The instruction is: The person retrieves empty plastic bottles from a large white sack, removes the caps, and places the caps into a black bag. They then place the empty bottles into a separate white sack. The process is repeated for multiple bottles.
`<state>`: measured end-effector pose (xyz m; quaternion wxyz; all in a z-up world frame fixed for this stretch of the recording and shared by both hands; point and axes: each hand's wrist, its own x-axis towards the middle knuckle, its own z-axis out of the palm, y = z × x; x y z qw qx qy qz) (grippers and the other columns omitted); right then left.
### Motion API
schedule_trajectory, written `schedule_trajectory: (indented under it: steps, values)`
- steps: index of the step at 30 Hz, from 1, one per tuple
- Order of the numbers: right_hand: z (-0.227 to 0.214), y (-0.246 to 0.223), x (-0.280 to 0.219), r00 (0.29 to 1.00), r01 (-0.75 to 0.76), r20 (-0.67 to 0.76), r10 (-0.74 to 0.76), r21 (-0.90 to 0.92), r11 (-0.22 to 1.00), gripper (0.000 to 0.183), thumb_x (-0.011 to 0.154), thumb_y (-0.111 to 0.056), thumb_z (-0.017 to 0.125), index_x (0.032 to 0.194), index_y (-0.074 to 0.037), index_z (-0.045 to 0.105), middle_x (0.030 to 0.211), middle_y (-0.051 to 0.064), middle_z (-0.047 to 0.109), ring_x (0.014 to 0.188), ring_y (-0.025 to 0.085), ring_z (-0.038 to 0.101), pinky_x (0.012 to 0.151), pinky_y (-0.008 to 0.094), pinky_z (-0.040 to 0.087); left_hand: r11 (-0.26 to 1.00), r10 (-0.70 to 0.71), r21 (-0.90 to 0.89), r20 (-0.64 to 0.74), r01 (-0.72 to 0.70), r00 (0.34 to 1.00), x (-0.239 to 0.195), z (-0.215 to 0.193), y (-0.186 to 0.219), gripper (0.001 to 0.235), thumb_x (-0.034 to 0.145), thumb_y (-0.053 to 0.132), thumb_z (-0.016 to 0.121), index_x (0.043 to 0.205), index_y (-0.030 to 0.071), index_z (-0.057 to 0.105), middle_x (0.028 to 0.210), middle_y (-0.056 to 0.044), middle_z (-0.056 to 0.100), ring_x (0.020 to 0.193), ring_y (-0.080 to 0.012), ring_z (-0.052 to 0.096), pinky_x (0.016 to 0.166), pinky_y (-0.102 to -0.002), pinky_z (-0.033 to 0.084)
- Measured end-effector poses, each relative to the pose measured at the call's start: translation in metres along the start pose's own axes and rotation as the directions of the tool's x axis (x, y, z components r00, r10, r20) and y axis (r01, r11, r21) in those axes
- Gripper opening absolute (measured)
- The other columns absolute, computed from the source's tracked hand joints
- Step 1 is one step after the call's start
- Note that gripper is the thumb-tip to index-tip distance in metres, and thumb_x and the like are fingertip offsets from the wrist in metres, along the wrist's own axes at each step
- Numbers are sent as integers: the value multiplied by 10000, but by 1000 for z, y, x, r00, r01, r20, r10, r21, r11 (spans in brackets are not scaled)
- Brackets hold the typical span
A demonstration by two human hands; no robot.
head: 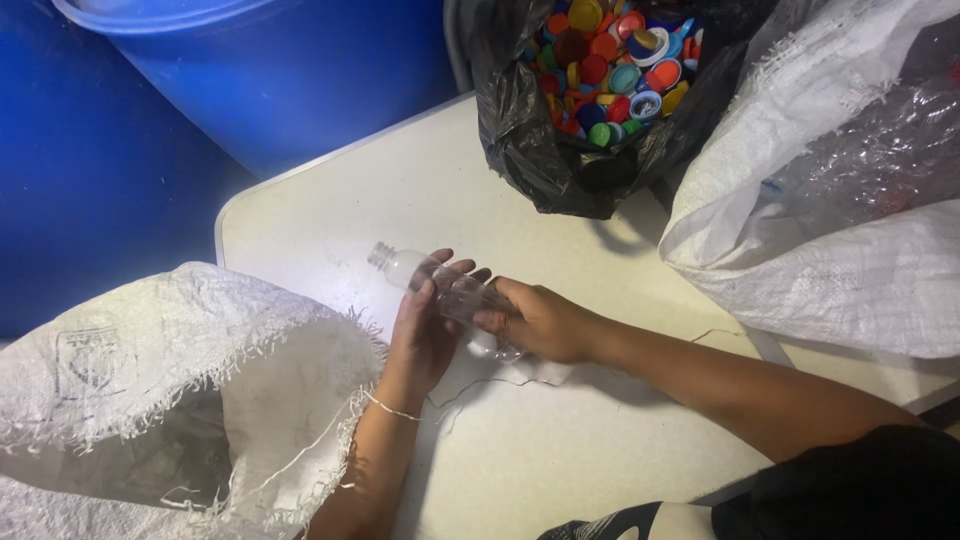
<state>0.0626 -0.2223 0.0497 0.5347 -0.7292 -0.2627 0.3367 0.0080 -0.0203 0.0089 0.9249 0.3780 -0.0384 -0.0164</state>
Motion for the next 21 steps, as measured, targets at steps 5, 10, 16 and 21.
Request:
schedule_trajectory:
  steps: [5, 10, 16, 21]
  values:
    - [-37, -45, -14, 989, 91, -76, -128, -379, 921, 401, 987, -429, 596, 1123, -58, 668, 927, 93, 762, 834, 181, 742, 758, 320, 562, 988, -134, -92, -117, 123, 984, 1, -10, -1, 546, 1015, 425, 532, 1372, 19, 452, 1233, -173, 641, 1183, -331, 642, 989, -414, 591]
    - [-122, -97, -2, 813, -31, -431, -392, -704, 709, 236, 1033, -292, 652, 1152, -99, 721, 989, 96, 747, 864, 224, 720, 772, 389, 578, 981, -161, -109, 7, 160, 987, 2, -28, -10, 454, 1069, 434, 492, 1385, 110, 456, 1057, -148, 660, 888, -246, 682, 780, -441, 613]
    - [-211, -50, 70, 782, -87, -186, -595, -978, 192, 338, 909, -217, 749, 1240, -149, 741, 1235, 81, 667, 1217, 315, 576, 898, 478, 534, 963, -209, -148, 109, 224, 972, 1, -26, -5, 447, 1002, 460, 491, 1306, 133, 473, 1062, -183, 659, 878, -261, 697, 738, -409, 615]
    - [-211, -50, 80, 838, -161, -187, -513, -982, 96, 396, 818, -250, 805, 1198, -162, 745, 1201, 56, 681, 1213, 300, 579, 927, 472, 534, 966, -233, -103, 65, 239, 970, -2, -27, -2, 458, 992, 467, 479, 1300, 129, 489, 1085, -179, 658, 888, -253, 697, 755, -417, 617]
